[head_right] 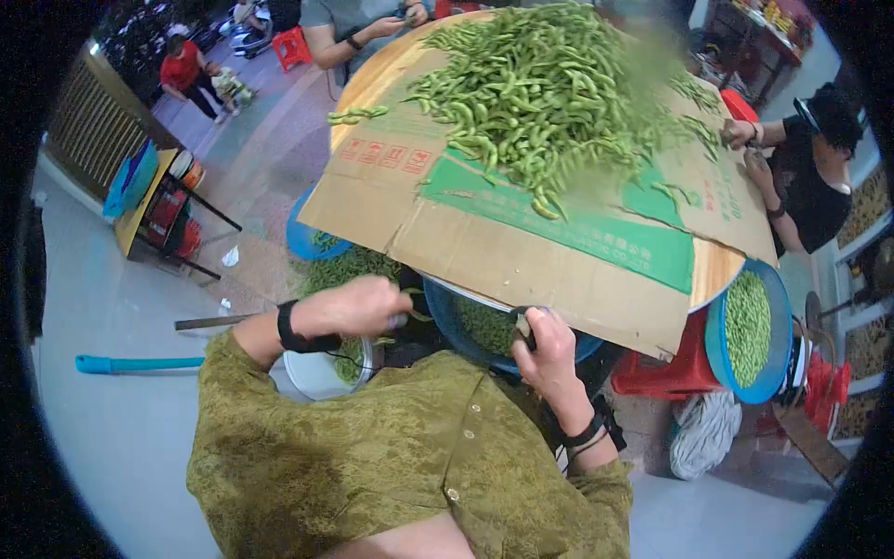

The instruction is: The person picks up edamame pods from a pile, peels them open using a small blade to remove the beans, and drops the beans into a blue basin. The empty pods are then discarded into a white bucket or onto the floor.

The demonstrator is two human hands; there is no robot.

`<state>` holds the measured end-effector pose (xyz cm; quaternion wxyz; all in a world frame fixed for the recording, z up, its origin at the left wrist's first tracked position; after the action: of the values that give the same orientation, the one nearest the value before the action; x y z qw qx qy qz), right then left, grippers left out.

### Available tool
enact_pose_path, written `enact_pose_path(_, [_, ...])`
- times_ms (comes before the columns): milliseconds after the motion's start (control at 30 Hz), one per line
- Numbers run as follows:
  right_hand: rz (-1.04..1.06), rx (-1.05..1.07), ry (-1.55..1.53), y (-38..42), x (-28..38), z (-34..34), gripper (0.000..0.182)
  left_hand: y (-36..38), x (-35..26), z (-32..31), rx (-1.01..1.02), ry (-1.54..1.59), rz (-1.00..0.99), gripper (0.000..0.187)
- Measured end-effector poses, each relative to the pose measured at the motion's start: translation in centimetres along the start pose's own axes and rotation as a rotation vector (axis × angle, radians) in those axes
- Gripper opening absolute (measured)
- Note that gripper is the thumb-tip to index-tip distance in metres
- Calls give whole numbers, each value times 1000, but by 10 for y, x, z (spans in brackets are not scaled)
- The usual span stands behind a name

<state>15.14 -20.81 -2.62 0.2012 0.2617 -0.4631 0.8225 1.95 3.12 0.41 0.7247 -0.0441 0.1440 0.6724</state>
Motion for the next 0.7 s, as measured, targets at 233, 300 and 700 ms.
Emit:
enact_pose_path(233, [-416,-15,-200,3,-18,-7,22,-141,49,43,-629,148,131,18])
enact_pose_path(300, [-545,1,-225,0,-18,-6,19,-182,60,43,-677,113,195,20])
enact_pose_path(700, [-824,-84,-649,-10,-16,-1,30,-179,63,37,-755,455,360,15])
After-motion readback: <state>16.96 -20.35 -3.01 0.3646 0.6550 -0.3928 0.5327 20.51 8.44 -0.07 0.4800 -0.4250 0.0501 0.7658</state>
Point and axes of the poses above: each hand's wrist, its own y-axis away from the middle knuckle, its own z-axis out of the back of the hand, x = y × z, the point moved 3 cm from there along -y, towards the middle knuckle, and after that the axes turned 15 degrees about -x, right-handed, at the moved point
